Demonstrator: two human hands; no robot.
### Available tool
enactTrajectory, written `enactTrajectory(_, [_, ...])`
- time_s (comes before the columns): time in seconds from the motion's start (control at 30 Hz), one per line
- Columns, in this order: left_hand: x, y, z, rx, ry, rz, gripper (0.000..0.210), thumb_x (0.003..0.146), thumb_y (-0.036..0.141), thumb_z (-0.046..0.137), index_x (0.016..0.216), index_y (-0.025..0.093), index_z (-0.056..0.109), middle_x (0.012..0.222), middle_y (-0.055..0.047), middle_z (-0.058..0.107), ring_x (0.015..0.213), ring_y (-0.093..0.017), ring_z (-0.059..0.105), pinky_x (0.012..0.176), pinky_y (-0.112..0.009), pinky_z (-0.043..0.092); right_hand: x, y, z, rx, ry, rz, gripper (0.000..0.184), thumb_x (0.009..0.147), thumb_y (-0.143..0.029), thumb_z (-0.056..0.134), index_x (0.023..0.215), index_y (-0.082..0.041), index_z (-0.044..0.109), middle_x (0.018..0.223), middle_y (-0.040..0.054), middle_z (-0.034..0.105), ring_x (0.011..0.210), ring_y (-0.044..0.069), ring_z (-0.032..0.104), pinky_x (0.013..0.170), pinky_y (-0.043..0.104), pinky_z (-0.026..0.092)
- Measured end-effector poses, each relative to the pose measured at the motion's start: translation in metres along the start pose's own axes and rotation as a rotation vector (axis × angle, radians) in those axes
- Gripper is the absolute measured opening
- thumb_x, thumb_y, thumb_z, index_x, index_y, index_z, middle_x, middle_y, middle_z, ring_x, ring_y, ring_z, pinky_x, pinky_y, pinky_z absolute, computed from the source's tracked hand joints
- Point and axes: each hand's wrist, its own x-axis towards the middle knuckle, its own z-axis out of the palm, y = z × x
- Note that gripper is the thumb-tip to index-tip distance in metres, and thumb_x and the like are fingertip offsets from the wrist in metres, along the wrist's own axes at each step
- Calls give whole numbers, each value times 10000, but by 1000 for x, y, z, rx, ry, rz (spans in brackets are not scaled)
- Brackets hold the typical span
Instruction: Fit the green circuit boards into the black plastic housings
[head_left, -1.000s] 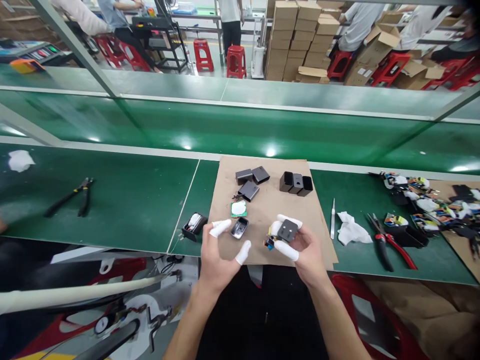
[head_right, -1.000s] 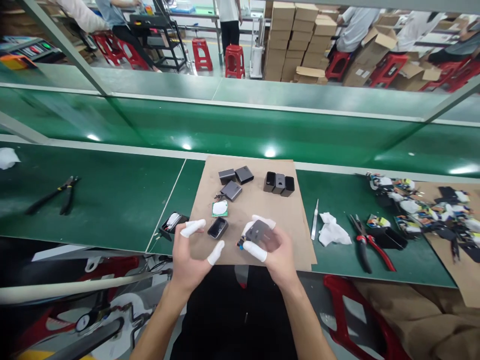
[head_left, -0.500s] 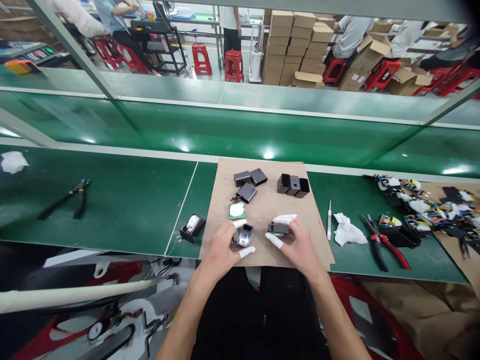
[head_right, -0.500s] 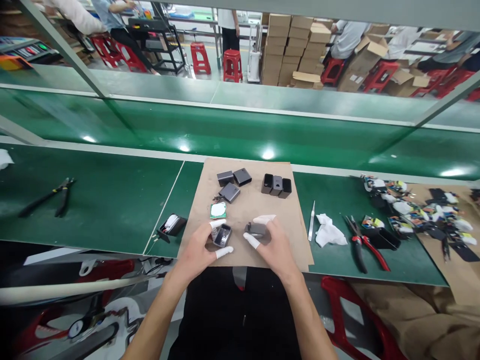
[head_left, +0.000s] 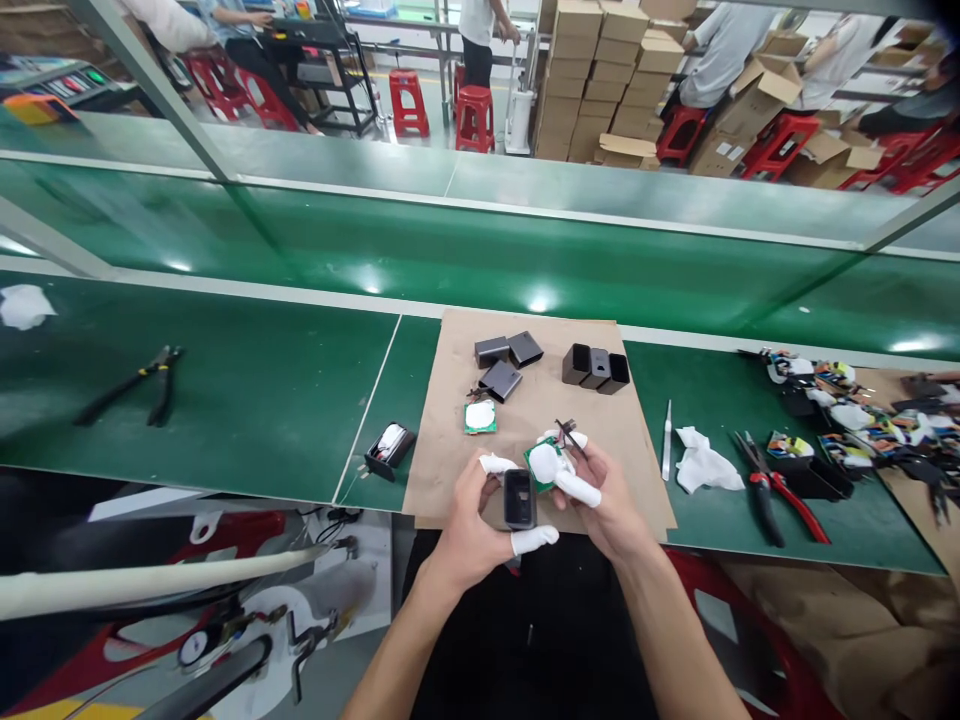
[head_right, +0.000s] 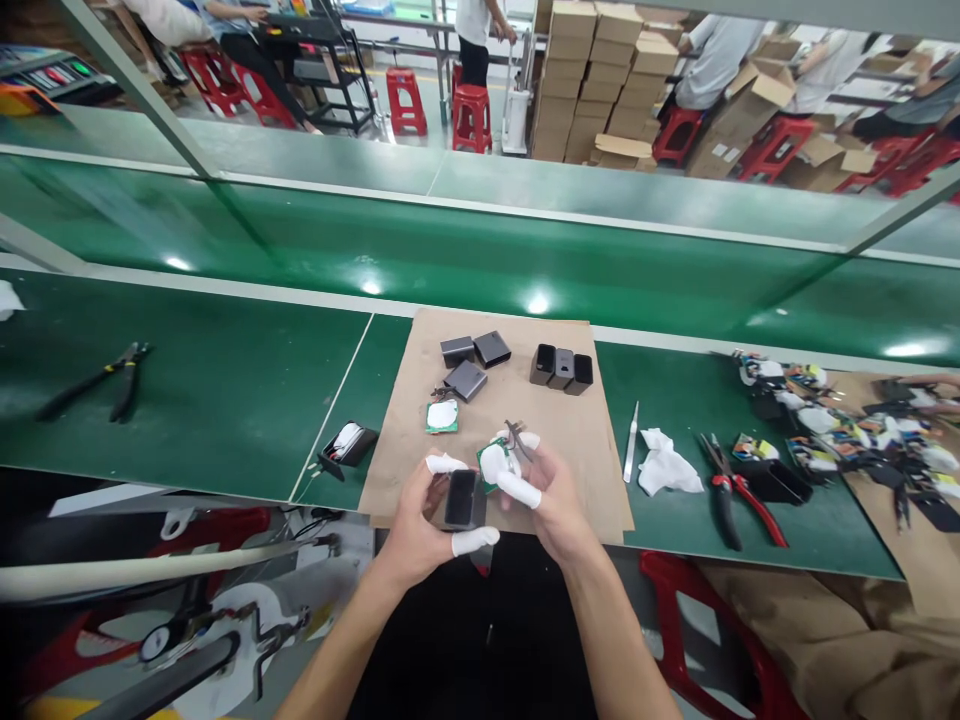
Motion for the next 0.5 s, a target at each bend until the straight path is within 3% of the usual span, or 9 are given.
enactTrajectory(0.07, [-1, 6, 1, -50, 34, 6, 652, 646, 397, 1058, 1107, 247, 622, 1100, -21, 588, 1042, -228, 708, 967, -381, 639, -6, -9, -2, 81, -92, 33, 602, 775, -422, 980, 1316, -287, 752, 1254, 88, 759, 867, 203, 721, 671, 313, 650])
enactTrajectory(0.17, [-3, 19, 0, -53, 16, 36, 644, 638, 394, 1062, 1103, 250, 641, 1077, -21, 586, 992, -219, 703, 920, -374, 650, -12, -14, -5, 95, -154, 58, 576, 779, -397, 981, 1302, -287, 768, 1184, 87, 789, 911, 235, 744, 733, 372, 681])
enactTrajectory(0.27, [-6, 31, -2, 32, -1, 67, 646, 639, 405, 1063, 1127, 257, 666, 1068, -40, 605, 989, -245, 696, 893, -400, 655, -17, -11, -8, 81, -78, -49, 554, 725, -406, 1018, 1226, -308, 801, 1170, 91, 796, 976, 279, 759, 771, 421, 689])
enactTrajectory(0.4, [-11, 44, -4, 205, 46, 145, 637, 705, 395, 1030, 1206, 258, 662, 1062, -47, 586, 969, -239, 672, 858, -392, 650, -32, -15, -17, 41, 83, -237, 617, 682, -504, 1036, 1237, -366, 806, 1243, 110, 798, 1104, 363, 768, 941, 563, 676])
enactTrajectory(0.5, [-11, 55, -6, 287, 64, 234, 627, 759, 321, 998, 1277, 258, 649, 1068, -38, 560, 938, -202, 641, 817, -345, 631, -50, -35, -18, 8, 75, -292, 667, 680, -544, 1034, 1285, -399, 794, 1260, 120, 801, 1134, 407, 777, 935, 615, 684])
